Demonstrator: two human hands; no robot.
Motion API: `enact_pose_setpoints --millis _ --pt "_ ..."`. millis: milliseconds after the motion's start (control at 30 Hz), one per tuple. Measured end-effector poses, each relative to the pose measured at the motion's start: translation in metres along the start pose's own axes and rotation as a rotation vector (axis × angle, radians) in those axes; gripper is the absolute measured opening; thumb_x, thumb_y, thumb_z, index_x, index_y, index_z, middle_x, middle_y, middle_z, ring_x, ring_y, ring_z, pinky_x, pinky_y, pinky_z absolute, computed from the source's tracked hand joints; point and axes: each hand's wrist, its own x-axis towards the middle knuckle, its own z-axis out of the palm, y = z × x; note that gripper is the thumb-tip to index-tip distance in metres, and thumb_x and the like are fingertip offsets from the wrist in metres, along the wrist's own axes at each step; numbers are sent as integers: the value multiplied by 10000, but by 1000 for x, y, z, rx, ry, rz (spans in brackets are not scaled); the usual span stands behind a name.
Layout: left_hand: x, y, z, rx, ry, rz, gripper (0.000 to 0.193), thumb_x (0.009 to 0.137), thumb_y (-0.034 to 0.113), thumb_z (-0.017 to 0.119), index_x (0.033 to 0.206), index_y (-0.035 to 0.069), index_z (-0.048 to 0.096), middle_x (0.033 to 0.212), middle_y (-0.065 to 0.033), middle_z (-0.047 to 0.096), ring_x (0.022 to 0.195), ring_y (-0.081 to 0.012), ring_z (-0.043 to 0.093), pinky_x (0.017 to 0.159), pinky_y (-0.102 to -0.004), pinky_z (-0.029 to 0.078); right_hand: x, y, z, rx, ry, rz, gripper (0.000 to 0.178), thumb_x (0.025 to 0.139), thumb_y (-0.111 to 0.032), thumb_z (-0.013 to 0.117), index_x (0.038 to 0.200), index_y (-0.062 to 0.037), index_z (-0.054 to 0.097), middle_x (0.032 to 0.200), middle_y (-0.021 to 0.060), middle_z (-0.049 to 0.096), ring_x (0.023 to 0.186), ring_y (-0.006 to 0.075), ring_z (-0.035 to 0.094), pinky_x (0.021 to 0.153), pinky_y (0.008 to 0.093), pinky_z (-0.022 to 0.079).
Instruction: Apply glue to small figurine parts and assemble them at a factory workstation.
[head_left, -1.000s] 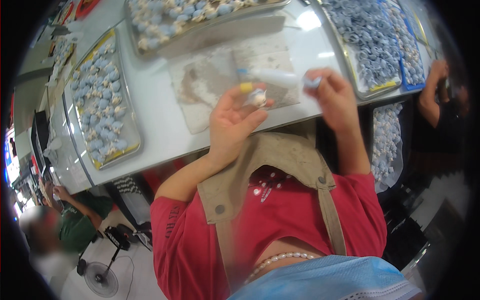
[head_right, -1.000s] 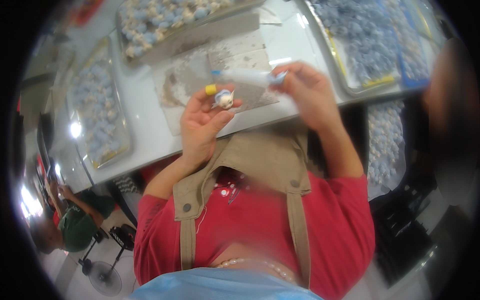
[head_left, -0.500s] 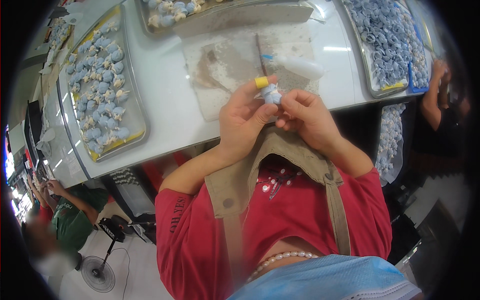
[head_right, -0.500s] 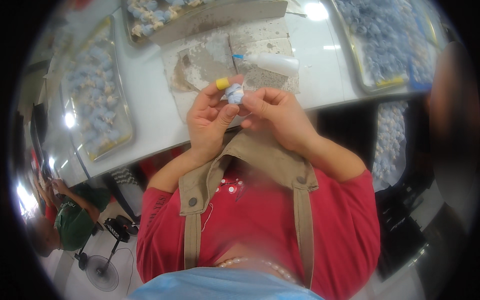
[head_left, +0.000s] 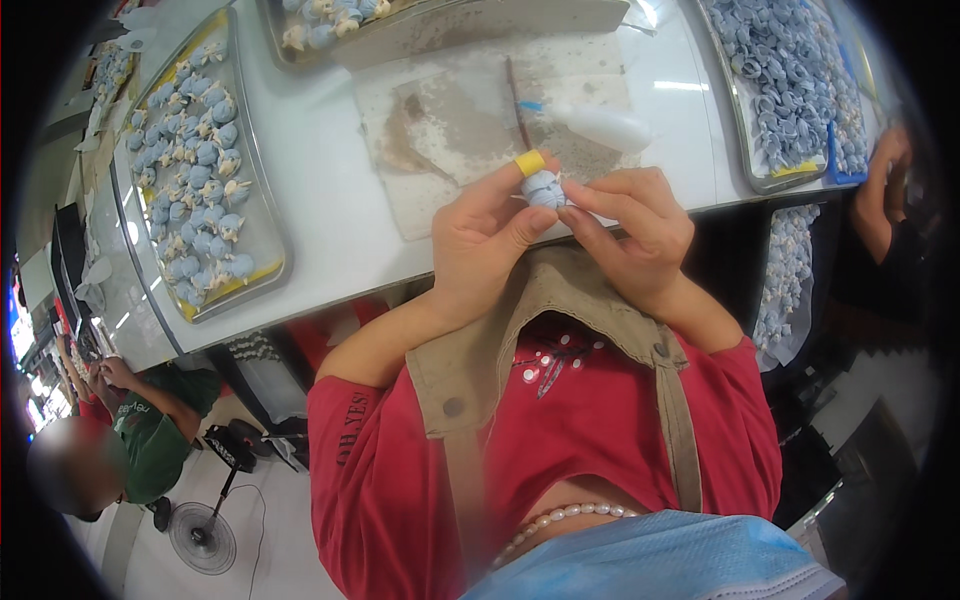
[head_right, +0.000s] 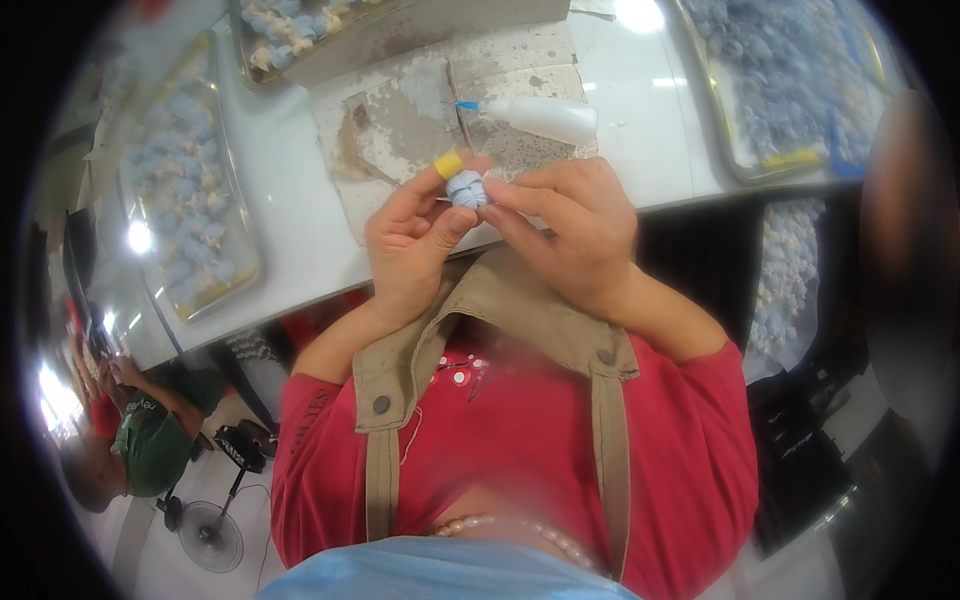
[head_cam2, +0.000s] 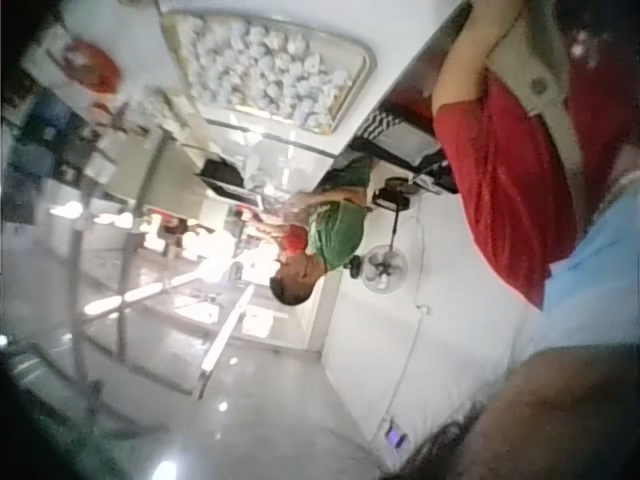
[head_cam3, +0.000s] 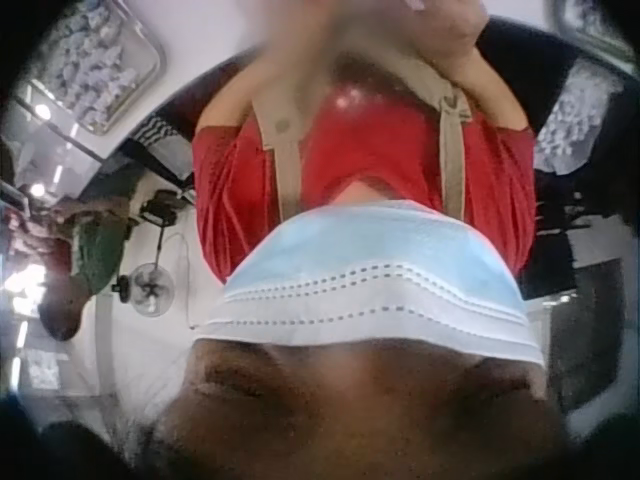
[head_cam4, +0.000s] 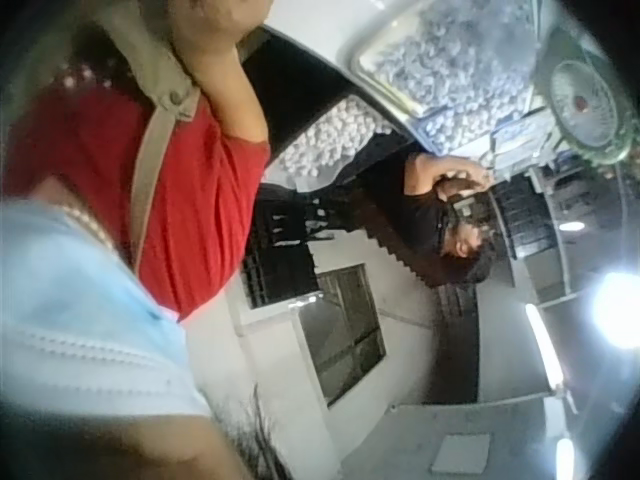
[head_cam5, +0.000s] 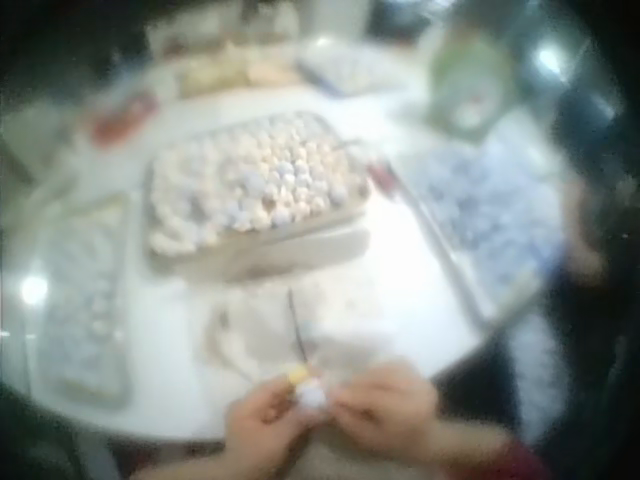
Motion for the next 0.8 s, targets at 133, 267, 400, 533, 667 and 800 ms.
enact_pose_setpoints --millis 133,267,400,533,667,800 --pt "3 0 1 122 -49 -42 391 849 40 572 1214 -43 457 1080 -71 576 911 -107 550 840 -243 444 7 0 -12 -32 -85 -13 243 610 -38 747 839 -47 668 723 50 609 643 181 544 565 268 421" --pt "1 1 8 103 -40 -77 374 856 60 568 1203 -37 469 1056 -73 588 893 -106 557 826 -244 452 10 -5 -22 -102 -141 -20 198 601 -47 743 777 -61 655 695 38 598 624 185 533 540 278 391" --pt "0 3 9 134 -47 -114 334 859 78 565 1165 -41 497 1078 -97 586 898 -119 568 795 -252 474 15 1 -26 -63 -178 -45 176 596 -53 738 742 -69 642 655 34 577 611 189 526 557 282 386" --pt "-4 1 10 167 -95 -82 343 846 68 584 1165 -29 505 1060 -87 596 923 -123 563 802 -245 470 9 13 -33 75 -238 -53 303 576 -108 771 834 -46 624 751 52 595 676 178 540 643 277 417" --pt "-3 3 12 108 -179 -50 323 839 58 589 1144 -28 524 1053 -91 602 942 -131 561 804 -252 469 9 22 -32 324 -167 149 401 621 -185 755 975 -74 603 861 50 600 804 195 572 705 279 440" --pt "-5 1 15 131 -219 -95 307 830 60 595 1121 -23 546 1065 -111 605 961 -147 564 818 -262 459 0 25 -28 861 -361 301 613 645 -203 760 1198 -77 528 985 48 605 875 149 560 768 254 454"
